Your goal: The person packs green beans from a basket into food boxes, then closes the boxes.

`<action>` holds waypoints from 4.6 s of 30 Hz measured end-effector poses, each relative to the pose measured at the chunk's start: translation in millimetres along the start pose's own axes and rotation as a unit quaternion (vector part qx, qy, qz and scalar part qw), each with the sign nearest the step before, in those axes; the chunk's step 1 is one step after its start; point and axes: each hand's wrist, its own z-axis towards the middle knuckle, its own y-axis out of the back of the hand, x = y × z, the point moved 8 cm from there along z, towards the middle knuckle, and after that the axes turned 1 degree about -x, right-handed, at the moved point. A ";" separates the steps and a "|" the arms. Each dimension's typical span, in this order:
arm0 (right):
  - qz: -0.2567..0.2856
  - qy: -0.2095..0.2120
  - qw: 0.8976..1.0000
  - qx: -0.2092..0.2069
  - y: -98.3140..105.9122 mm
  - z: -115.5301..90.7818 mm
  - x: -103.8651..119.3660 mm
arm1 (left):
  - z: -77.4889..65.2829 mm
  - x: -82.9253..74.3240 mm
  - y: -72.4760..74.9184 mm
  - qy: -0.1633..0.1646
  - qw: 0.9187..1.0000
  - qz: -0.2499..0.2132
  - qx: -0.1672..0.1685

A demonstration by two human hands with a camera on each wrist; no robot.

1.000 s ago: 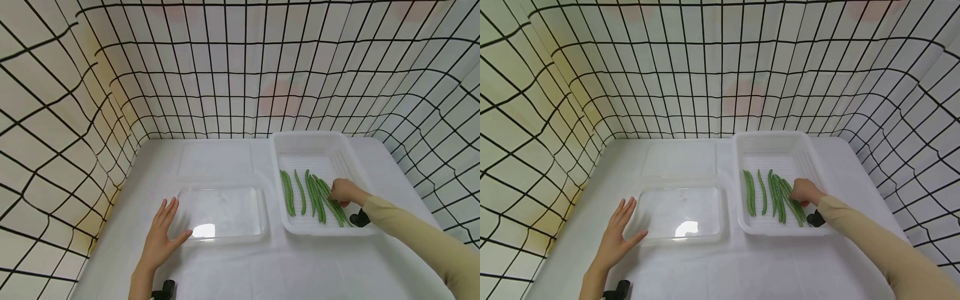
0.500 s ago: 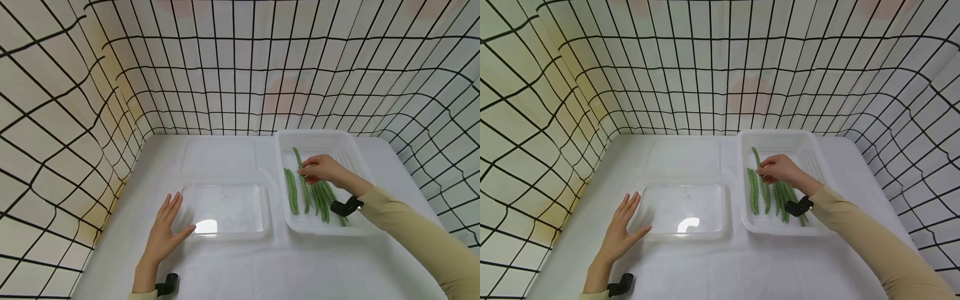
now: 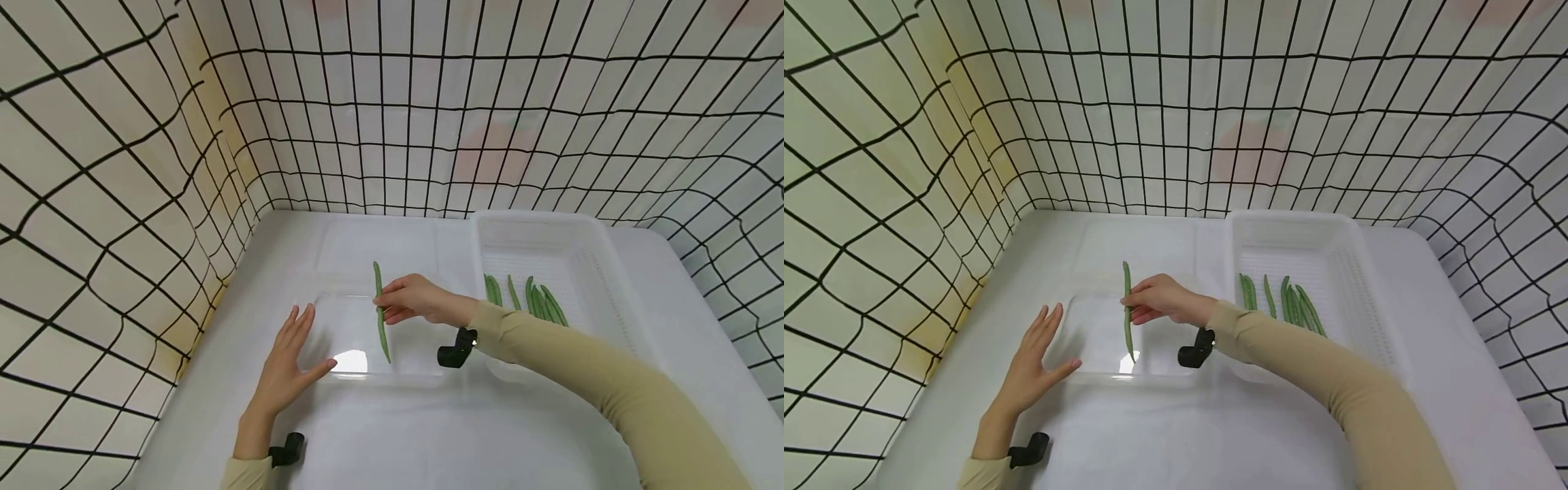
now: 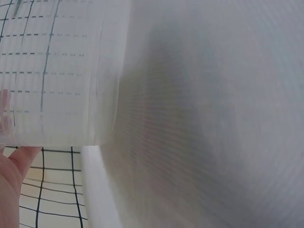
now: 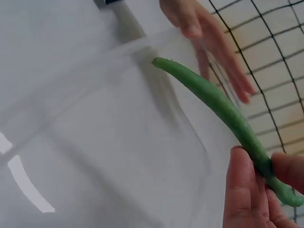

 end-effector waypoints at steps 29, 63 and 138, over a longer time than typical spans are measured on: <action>0.018 0.001 1.000 -0.001 1.0 15.4 -4.4 | 1.0 -3.8 -1.3 0.019 1.000 0.016 0.009; -0.312 -0.080 0.933 -0.160 282.3 -128.4 -106.5 | -2.6 -4.6 -3.0 0.015 1.000 0.007 0.006; 0.076 -0.047 0.996 0.021 -51.5 32.8 -17.9 | -0.5 -0.8 -2.3 0.027 1.000 0.003 0.002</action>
